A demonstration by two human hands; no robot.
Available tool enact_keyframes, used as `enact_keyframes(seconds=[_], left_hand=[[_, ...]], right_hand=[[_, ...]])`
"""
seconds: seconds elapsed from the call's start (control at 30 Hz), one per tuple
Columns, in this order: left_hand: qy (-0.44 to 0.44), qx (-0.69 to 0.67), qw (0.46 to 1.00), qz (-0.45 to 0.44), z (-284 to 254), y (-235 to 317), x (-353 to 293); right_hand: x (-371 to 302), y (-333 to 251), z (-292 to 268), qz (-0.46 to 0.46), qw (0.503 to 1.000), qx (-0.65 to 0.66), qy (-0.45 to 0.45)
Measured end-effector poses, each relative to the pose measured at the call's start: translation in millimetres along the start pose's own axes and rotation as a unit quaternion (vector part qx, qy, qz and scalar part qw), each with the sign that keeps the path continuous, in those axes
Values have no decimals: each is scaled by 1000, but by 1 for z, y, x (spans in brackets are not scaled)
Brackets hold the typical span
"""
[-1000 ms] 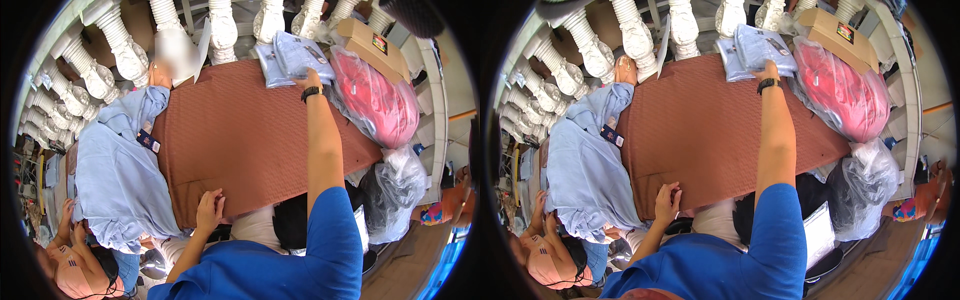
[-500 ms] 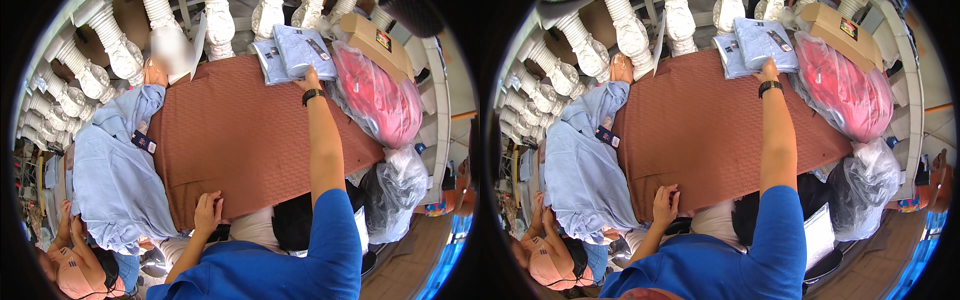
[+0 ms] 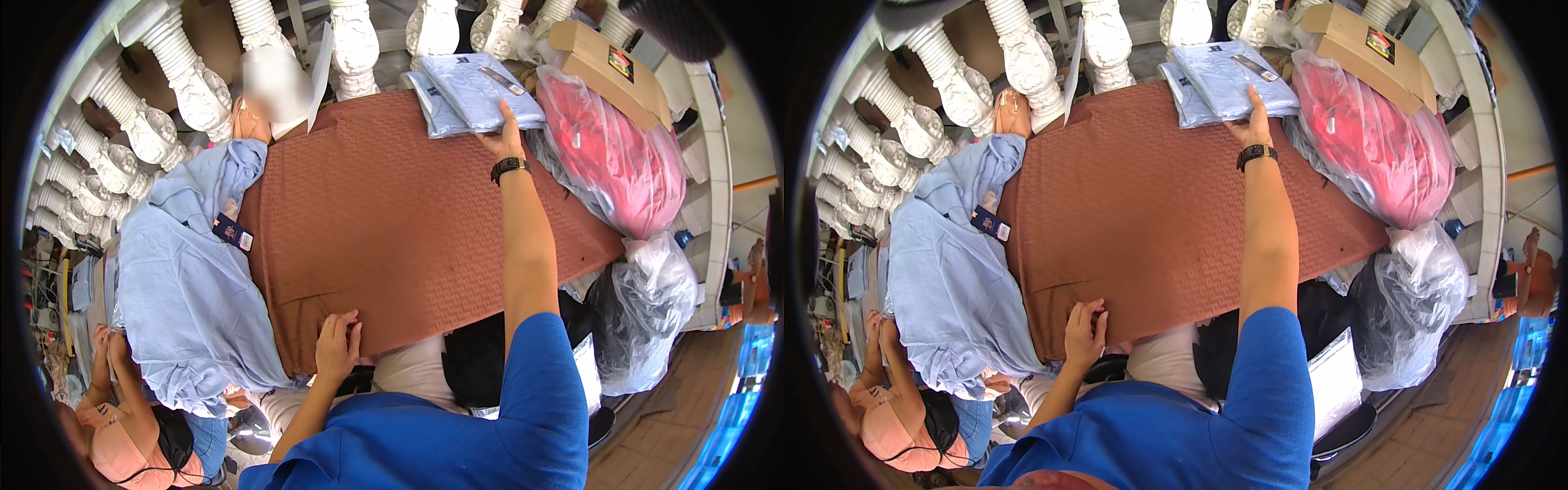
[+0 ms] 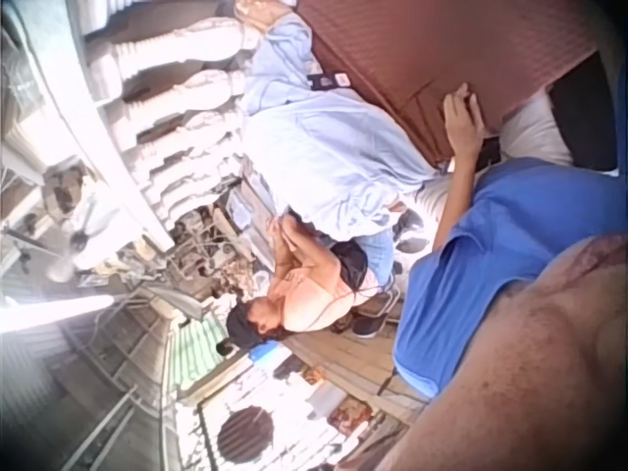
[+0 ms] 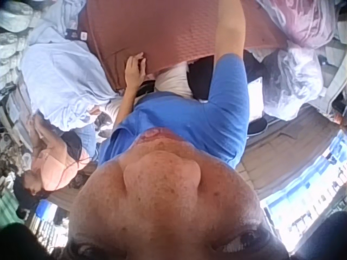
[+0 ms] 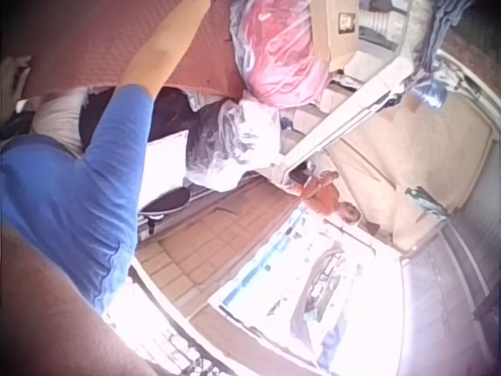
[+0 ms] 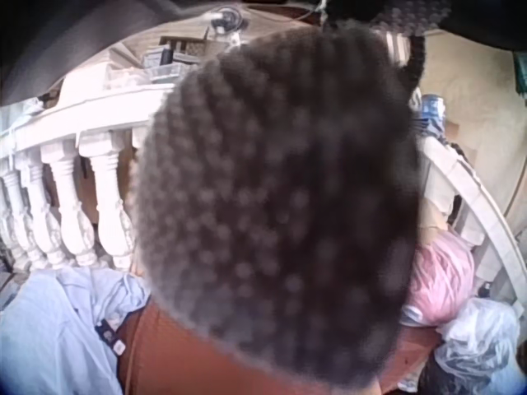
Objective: The person folds a blue shirt, places it inside a clear plastic bag, seals the bag with tape, and stacks the packaged shirt onto a pile of other shirts.
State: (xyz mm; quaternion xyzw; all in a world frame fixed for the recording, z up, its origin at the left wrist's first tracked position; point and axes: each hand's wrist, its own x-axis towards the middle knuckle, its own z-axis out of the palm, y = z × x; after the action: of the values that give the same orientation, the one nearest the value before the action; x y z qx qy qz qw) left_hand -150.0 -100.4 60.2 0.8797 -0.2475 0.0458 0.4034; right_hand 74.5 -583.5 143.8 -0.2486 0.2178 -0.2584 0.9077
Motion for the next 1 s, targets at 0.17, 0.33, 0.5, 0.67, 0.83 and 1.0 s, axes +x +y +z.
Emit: enact_keyframes(seconds=[0.17, 0.33, 0.5, 0.67, 0.83, 1.0], left_hand=[[-2, -2, 1000, -1, 0, 2, 2], [0, 6, 1000, 2, 1, 0, 2], [0, -3, 1000, -6, 2, 3, 2], [14, 4, 1000, 4, 0, -3, -5], [6, 1, 1000, 23, 3, -5, 0], [-13, -133, 985, -108, -11, 2, 2]], right_hand=[[16, 4, 1, -101, 992, -64, -46], [28, -6, 11, -302, 931, -200, -33], [46, -25, -12, -119, 981, -151, 26], [30, 4, -25, -94, 983, -153, 20], [35, 33, -43, -217, 964, -152, -14], [-96, 88, -38, -18, 991, -114, -68]])
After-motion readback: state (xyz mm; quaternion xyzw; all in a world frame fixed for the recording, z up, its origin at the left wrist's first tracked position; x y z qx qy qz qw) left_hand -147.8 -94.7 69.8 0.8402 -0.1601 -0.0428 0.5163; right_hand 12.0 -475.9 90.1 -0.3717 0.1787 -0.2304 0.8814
